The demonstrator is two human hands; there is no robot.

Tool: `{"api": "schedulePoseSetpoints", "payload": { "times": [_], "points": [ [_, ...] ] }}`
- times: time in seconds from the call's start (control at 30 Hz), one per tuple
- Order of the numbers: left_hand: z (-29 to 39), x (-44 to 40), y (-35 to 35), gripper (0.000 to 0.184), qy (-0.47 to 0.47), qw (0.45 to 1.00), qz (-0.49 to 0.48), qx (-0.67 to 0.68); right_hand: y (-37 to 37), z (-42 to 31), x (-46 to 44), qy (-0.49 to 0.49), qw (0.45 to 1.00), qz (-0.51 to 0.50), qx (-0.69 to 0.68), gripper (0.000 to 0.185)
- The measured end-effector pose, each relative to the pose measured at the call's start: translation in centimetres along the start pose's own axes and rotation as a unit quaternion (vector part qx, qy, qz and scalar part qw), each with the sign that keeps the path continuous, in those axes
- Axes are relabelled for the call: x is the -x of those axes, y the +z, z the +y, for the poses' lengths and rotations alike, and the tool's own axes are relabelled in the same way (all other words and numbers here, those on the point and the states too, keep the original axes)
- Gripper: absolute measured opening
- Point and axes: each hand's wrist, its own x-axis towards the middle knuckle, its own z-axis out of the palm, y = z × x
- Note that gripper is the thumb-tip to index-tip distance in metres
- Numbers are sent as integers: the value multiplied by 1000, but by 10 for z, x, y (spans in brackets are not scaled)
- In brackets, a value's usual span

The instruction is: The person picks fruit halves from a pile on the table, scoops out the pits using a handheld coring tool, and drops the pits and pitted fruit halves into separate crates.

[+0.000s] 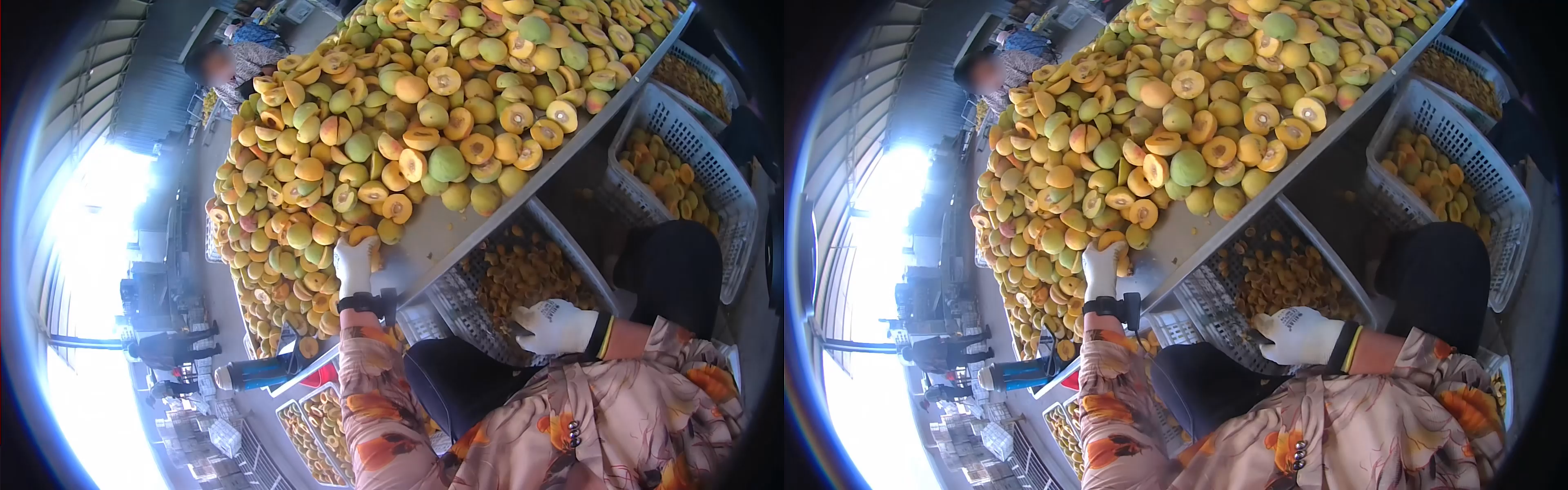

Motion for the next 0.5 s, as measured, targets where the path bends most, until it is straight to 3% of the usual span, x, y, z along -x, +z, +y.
{"api": "schedulePoseSetpoints", "payload": {
  "times": [0.17, 0.27, 0.33, 0.37, 0.43, 0.5],
  "points": [
    [13, 20, -7, 32, -23, 1000, 15, -1, -8, -8, -1, 3, 1000, 14, -25, 31],
    [58, 65, -20, 28, -72, 956, -29, 283, -2, -4, -4, -49, 993, 93, -61, 34],
    [85, 103, -28, 26, -82, 916, -42, 390, -7, -18, 0, -96, 981, 143, -94, 35],
    [90, 121, -28, 27, -87, 891, -48, 442, -10, -27, 2, -118, 973, 167, -110, 35],
    [86, 154, -19, 33, -11, 894, -76, 442, -9, -44, 4, -156, 961, 186, -133, 36],
    [96, 190, -14, 36, -43, 843, -111, 525, -8, -59, 10, -177, 957, 179, -141, 34]
  ]
}}
